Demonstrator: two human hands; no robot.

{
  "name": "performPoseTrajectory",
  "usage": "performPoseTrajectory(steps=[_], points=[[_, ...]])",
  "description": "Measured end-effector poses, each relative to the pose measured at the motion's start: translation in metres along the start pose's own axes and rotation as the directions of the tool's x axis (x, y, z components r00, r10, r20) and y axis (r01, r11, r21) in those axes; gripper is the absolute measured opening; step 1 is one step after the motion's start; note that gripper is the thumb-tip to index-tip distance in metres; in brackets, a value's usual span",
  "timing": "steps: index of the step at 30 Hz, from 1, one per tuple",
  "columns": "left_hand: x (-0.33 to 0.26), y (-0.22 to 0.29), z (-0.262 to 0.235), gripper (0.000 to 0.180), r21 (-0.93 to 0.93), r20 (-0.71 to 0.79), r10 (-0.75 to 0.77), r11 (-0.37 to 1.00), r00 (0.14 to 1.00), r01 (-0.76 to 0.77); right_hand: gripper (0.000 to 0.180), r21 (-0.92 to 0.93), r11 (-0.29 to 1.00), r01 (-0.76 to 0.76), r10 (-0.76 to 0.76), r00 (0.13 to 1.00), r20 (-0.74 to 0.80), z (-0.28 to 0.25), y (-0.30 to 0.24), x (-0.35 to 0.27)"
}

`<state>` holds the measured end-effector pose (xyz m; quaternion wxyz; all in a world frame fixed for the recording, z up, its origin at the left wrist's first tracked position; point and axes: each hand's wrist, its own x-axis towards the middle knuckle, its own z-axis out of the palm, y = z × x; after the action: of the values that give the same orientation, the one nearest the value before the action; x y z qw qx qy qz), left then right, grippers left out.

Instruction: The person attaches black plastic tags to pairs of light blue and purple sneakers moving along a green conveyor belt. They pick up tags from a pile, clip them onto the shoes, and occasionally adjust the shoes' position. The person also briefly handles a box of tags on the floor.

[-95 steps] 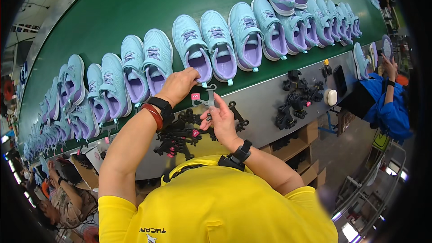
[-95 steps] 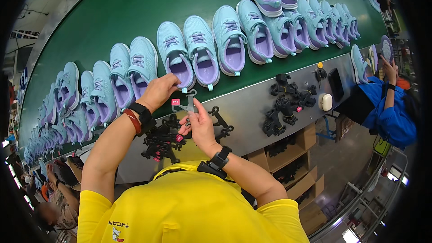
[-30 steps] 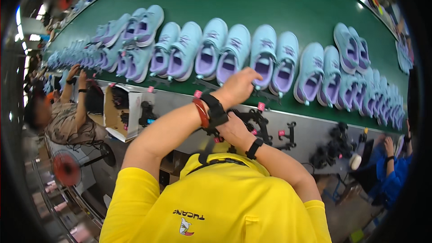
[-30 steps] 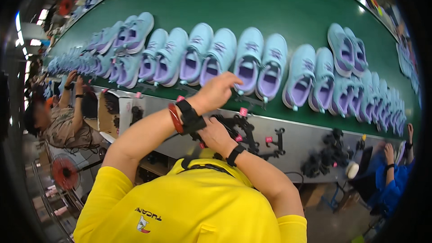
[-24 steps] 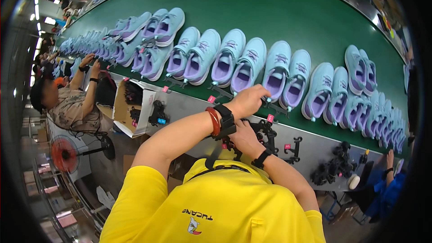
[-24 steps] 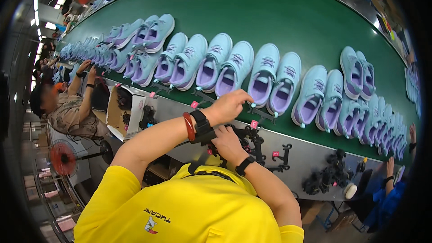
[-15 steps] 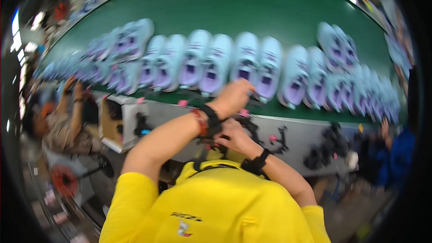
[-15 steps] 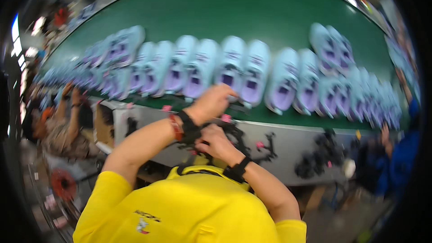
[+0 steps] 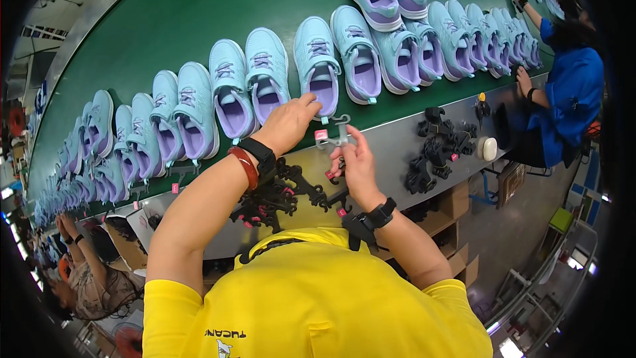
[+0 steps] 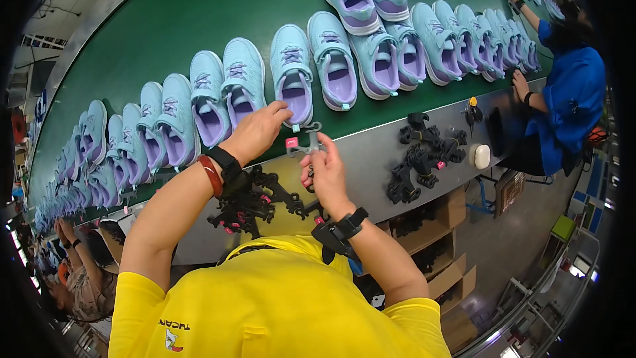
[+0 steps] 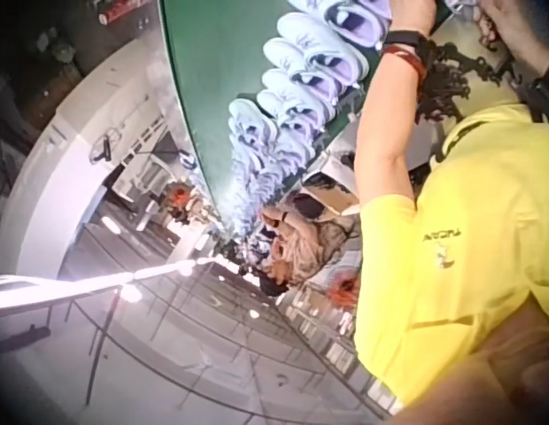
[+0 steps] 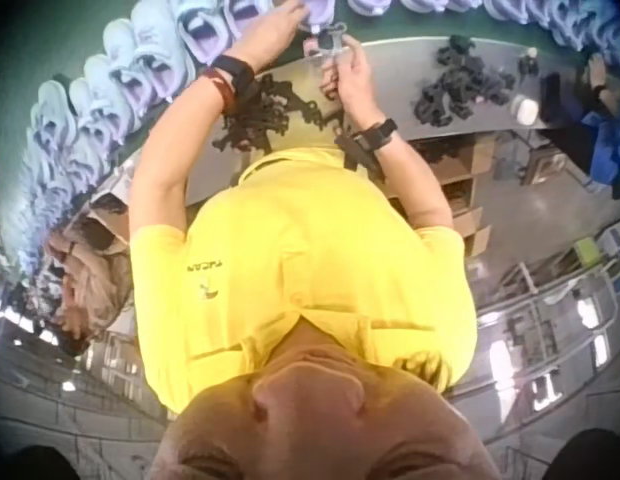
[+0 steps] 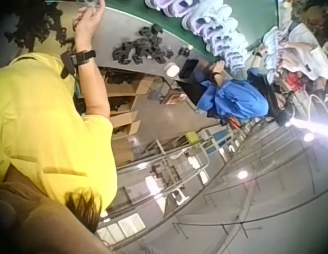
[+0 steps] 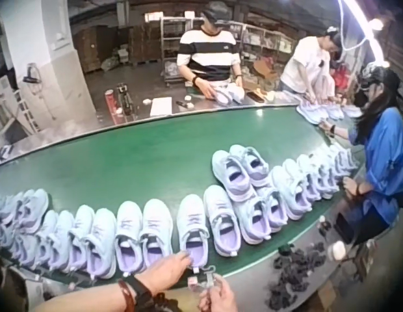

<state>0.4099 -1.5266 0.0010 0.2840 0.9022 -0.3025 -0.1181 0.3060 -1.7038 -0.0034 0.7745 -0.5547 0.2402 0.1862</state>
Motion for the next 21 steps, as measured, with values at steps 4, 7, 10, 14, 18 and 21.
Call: performPoseTrajectory(steps=[4,7,10,14,18,21], points=[[0.012,-0.005,0.008,0.014,-0.011,0.014,0.007,1.0,1.0,-0.007,0.041,-0.005,0.999,-0.048,0.048,0.996,0.075,0.006,0.01,0.001],[0.017,-0.008,0.012,0.009,0.0,-0.026,0.011,1.0,1.0,-0.011,0.036,-0.116,0.983,-0.141,0.16,0.971,0.176,0.007,-0.004,0.005],[0.016,-0.003,0.01,0.01,0.056,-0.013,-0.027,0.998,1.0,0.028,0.031,-0.151,0.961,-0.233,0.263,0.937,0.231,-0.022,-0.026,0.03],[-0.002,0.007,0.02,0.064,0.025,0.194,0.15,0.987,0.969,-0.158,0.027,-0.296,0.942,-0.161,0.248,0.926,0.285,-0.029,-0.049,0.038],[0.012,0.013,0.023,0.016,0.028,0.169,0.123,0.991,0.978,-0.13,0.03,-0.654,0.703,0.28,-0.084,0.945,0.315,-0.046,-0.07,0.045],[-0.006,0.016,0.021,0.029,0.081,-0.006,0.025,0.996,1.0,-0.024,0.034,-0.724,0.14,0.675,-0.495,0.682,0.539,-0.058,-0.097,0.086]])
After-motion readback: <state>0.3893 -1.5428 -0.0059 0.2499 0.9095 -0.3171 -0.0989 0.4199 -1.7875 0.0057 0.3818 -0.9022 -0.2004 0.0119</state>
